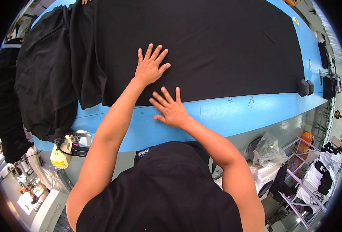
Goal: Laying out and cutting black fabric on a production table using an electric cutter and weights.
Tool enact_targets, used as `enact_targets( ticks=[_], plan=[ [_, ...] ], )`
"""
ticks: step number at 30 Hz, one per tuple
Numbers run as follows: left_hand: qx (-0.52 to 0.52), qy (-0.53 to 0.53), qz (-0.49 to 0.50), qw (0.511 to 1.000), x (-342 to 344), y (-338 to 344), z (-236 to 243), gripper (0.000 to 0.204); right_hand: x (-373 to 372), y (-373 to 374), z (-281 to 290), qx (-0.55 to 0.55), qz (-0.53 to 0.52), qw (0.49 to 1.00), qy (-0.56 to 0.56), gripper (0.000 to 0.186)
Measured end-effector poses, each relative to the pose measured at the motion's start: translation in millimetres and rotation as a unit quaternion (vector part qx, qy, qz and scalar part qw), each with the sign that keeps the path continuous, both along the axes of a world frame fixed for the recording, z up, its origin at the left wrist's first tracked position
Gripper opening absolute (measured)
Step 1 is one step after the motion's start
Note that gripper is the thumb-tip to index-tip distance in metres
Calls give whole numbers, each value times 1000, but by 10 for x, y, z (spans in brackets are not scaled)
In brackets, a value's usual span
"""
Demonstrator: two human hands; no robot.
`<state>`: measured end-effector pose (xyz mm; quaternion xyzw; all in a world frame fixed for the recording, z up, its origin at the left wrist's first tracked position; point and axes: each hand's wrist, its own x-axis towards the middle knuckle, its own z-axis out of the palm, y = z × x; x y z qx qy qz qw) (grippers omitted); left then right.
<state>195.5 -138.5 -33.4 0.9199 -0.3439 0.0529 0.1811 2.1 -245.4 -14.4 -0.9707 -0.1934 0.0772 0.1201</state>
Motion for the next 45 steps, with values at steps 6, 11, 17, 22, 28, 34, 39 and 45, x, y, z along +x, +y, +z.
enact_targets(
  ticks=[6,11,17,22,28,34,39,45],
  plan=[
    [26,28,49,998,-534,451,4,61,-281,-196,128,109,48,992,51,72],
    [52,55,74,994,-1287,907,26,58,-102,-571,53,22,-99,995,-25,72],
    [-4,69,-1,998,-1560,960,97,43,-278,-438,-35,1,-49,999,-16,73],
    [-9,77,-46,996,-1638,910,134,41,-401,-329,2,22,-75,997,5,73],
    [29,70,-51,996,-1632,663,255,52,-610,-951,26,-24,-233,970,-60,77],
    [60,70,-15,996,-1610,647,45,59,-681,-1284,-127,-44,-247,968,-25,80],
    [100,56,24,993,-1728,749,108,62,-676,-1281,-147,-28,-233,971,-32,81],
    [1,142,118,983,-2482,1255,608,59,-676,-871,276,90,-211,973,-25,77]
  ],
)
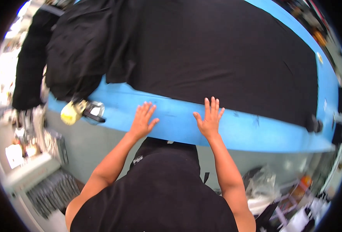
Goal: Laying out and cutting black fabric on a production table using an electric cutter and weights.
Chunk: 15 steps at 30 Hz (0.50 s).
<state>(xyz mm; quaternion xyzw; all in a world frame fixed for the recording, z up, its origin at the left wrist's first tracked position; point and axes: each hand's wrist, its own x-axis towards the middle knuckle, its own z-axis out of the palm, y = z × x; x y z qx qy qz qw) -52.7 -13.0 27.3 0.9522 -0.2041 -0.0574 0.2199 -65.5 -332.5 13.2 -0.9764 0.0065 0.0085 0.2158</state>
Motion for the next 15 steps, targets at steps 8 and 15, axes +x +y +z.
enact_targets(
  ticks=[8,15],
  plan=[
    [-141,113,506,843,-1238,1555,77,45,439,1697,585,383,162,907,64,36],
    [-246,43,403,881,-734,2510,54,43,1092,3850,709,342,292,821,351,42]
  ],
)
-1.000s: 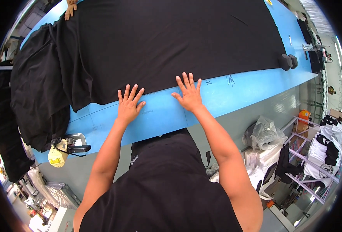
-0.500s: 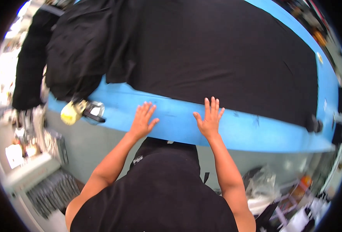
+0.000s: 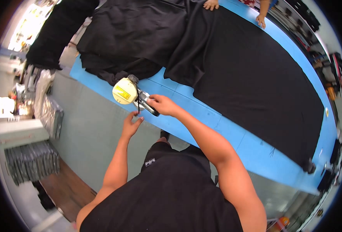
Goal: Laying out and cutting black fabric on a production table using an electric cutter and weights.
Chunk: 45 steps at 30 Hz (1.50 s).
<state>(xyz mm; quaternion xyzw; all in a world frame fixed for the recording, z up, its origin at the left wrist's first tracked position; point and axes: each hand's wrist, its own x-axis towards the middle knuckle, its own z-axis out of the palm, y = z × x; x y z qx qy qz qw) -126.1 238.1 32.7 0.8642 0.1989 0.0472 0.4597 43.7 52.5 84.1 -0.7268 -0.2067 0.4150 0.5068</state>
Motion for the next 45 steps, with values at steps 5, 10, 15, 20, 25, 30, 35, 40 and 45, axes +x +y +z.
enact_targets(
  ticks=[5,10,15,20,25,30,35,40,45],
  plan=[
    [-262,105,-214,935,-353,235,600,43,150,416,39,22,50,988,146,45],
    [-504,152,-309,792,-281,65,750,49,-234,759,106,-17,-121,984,-132,40],
    [-440,163,-314,825,-58,73,216,40,-766,-176,389,94,-212,914,-332,34],
    [-116,112,-282,946,738,-74,121,15,-1466,-1320,1093,-45,-440,893,-85,5],
    [77,-281,-499,816,1736,-1515,135,17,-2082,-2045,997,-48,-617,783,-59,6],
    [199,-294,-594,722,2276,-2384,-390,14,-2366,-2249,837,-97,-629,771,-30,5],
    [260,-232,-655,671,2404,-2521,-560,5,-2484,-2367,681,-115,-640,760,10,4],
    [237,-239,-665,667,2392,-2542,-493,10,-2445,-2477,524,-150,-569,802,-103,6],
    [197,-266,-675,660,2460,-2491,-495,11,-2354,-2418,402,-169,-548,814,-92,8]
  ],
)
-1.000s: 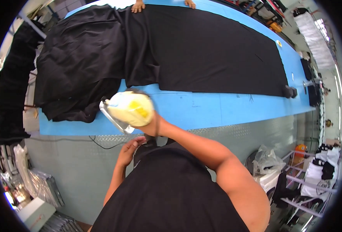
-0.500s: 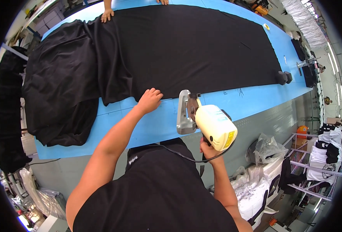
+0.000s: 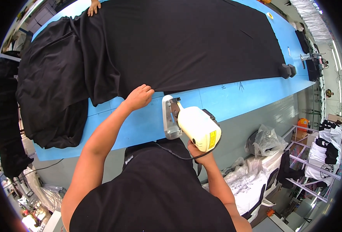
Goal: Laying out and cutting black fabric on a production table using an electric cutter and weights.
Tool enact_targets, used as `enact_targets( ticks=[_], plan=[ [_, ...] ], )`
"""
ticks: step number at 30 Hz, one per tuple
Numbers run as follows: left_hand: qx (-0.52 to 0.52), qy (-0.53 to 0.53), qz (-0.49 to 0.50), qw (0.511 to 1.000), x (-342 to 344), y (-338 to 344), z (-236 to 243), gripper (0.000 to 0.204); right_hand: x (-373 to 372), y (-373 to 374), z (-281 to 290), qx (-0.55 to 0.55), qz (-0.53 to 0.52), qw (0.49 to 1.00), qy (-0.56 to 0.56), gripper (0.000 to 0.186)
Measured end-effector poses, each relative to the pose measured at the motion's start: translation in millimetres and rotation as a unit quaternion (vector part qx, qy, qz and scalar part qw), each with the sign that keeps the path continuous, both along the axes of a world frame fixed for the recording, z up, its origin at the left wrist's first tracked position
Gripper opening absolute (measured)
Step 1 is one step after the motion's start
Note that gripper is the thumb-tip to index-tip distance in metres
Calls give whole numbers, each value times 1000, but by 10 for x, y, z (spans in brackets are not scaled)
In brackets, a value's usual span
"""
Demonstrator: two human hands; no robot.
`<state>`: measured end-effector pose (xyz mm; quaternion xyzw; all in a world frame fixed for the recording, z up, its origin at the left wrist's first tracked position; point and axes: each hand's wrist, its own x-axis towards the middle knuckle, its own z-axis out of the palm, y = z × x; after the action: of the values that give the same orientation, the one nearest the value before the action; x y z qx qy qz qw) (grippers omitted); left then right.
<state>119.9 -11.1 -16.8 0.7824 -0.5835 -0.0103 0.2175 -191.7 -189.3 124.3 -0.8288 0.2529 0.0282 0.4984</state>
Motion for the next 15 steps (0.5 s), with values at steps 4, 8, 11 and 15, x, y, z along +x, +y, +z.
enact_targets(
  ticks=[4,8,11,15],
  plan=[
    [-28,7,31,999,-34,-4,41,8,134,78,113,111,-73,986,96,13],
    [-64,7,27,998,-64,39,67,7,214,106,-51,62,-42,996,54,18],
    [-59,4,32,998,-94,72,64,8,311,126,-151,46,-51,997,21,19],
    [-69,22,31,997,-109,100,68,11,471,132,-117,75,-71,994,46,22]
  ],
)
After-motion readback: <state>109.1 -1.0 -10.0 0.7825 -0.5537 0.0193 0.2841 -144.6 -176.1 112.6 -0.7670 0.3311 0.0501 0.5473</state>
